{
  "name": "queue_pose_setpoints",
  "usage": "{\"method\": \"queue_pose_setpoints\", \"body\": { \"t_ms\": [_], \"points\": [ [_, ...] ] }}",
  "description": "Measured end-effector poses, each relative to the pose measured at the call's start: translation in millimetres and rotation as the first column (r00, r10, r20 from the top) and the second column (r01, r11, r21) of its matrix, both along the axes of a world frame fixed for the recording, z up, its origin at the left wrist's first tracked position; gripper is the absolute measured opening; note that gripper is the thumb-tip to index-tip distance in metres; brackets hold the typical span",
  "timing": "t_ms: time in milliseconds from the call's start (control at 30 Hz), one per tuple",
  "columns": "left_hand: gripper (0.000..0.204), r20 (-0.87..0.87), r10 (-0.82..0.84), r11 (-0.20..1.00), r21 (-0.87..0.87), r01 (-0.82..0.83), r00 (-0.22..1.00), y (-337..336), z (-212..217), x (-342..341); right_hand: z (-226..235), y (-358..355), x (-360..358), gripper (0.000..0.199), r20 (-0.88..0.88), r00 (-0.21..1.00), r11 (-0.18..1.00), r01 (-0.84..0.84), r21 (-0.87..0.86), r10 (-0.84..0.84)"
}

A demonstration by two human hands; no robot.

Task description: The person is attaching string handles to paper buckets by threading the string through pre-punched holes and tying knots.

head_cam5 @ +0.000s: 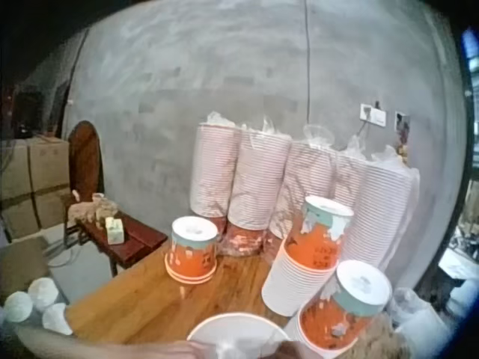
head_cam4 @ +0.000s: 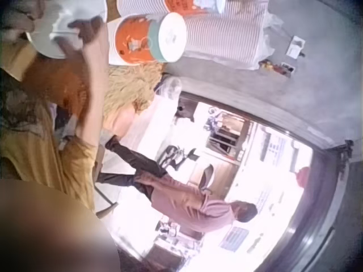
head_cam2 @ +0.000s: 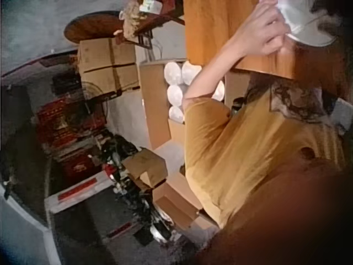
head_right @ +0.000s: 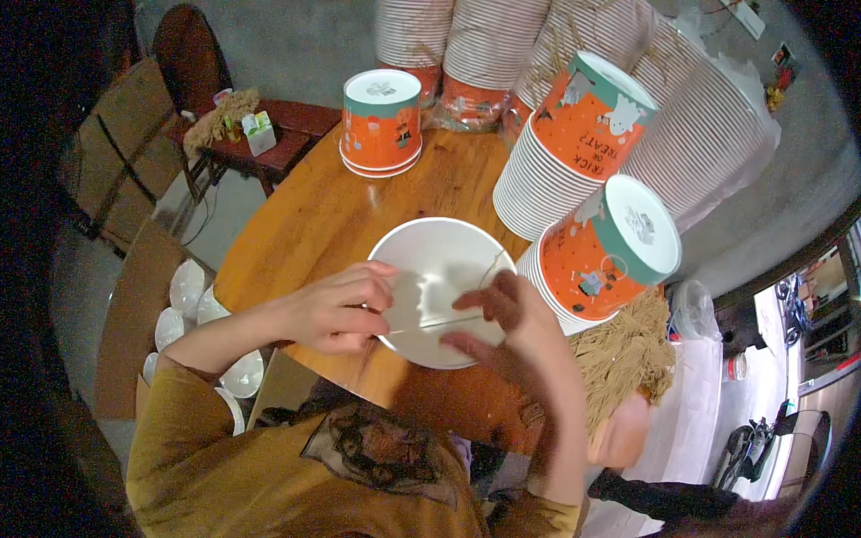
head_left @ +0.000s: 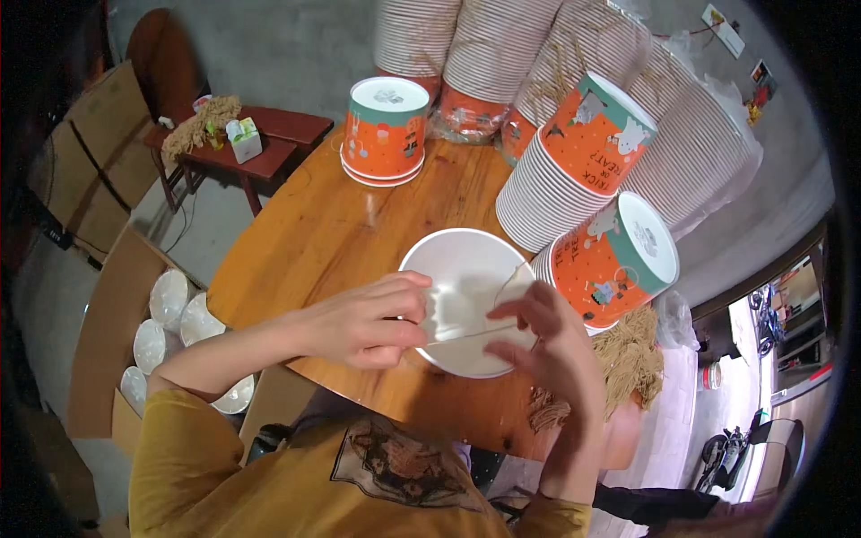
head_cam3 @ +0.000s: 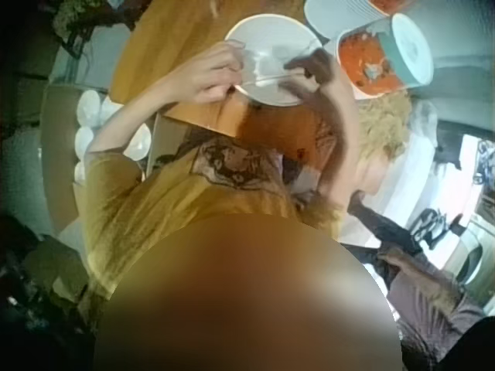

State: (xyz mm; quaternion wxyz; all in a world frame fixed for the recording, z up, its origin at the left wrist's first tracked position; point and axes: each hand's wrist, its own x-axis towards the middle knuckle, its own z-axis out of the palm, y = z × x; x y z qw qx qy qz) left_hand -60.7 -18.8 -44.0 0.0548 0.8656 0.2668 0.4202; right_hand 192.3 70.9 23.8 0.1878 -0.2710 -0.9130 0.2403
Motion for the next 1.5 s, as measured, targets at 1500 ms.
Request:
{"method": "queue_pose_setpoints", "body": {
  "t_ms": [1500],
  "points": [
    [0.014,0.73,0.604,0.701,-0.677,0.224,0.32,-22.0,-54.7,-41.0,43.0,79.2,39.9,0.071,-0.097,0.708,0.46,0.55,0.698,-0.699]
  ]
}}
